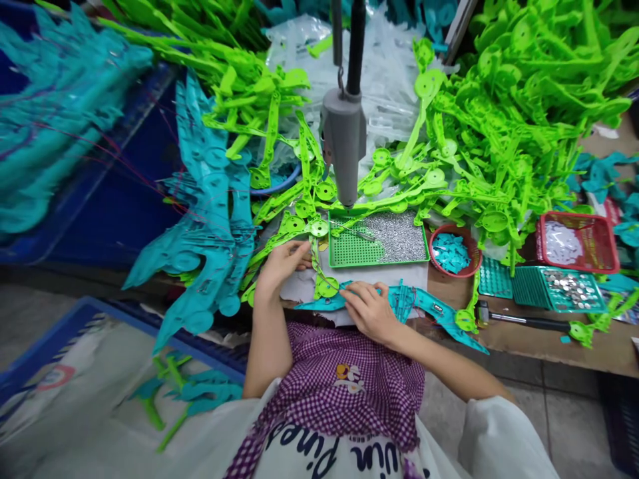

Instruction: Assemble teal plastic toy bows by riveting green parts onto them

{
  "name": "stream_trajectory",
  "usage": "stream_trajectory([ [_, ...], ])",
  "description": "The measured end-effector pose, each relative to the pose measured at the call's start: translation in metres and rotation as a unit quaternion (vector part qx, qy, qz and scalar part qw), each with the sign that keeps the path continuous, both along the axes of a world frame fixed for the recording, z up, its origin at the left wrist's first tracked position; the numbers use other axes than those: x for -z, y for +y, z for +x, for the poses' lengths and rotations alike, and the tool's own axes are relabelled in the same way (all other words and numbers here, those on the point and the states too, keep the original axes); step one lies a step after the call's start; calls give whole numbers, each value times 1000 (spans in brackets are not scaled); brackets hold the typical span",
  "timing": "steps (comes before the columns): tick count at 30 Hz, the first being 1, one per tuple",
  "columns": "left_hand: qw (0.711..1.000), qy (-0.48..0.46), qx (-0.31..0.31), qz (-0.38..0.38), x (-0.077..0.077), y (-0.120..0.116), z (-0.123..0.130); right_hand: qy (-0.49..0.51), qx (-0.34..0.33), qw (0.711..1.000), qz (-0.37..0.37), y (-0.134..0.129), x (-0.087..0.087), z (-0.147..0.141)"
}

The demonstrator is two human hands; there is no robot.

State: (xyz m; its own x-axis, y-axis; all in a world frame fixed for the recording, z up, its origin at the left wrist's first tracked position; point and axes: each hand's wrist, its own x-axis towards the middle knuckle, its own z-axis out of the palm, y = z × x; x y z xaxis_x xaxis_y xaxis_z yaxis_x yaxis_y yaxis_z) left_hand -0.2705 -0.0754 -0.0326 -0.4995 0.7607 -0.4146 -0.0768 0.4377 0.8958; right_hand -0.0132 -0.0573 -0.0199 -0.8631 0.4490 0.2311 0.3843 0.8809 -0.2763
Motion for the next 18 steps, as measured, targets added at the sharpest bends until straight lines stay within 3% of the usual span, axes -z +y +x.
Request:
stream_trajectory([
  [4, 998, 47, -34, -9, 8, 12, 2, -7, -49, 999, 10, 16, -12, -15],
  [9, 998, 24, -52, 16, 14, 11, 6, -87, -107, 990, -6, 52, -30, -71],
  [13, 998, -23, -43, 45, 14, 7, 6, -122, -95, 988, -2, 72, -24, -111],
  [18, 998, -24, -47, 47, 19, 7, 4, -127, -94, 987, -31, 82, -10, -123],
])
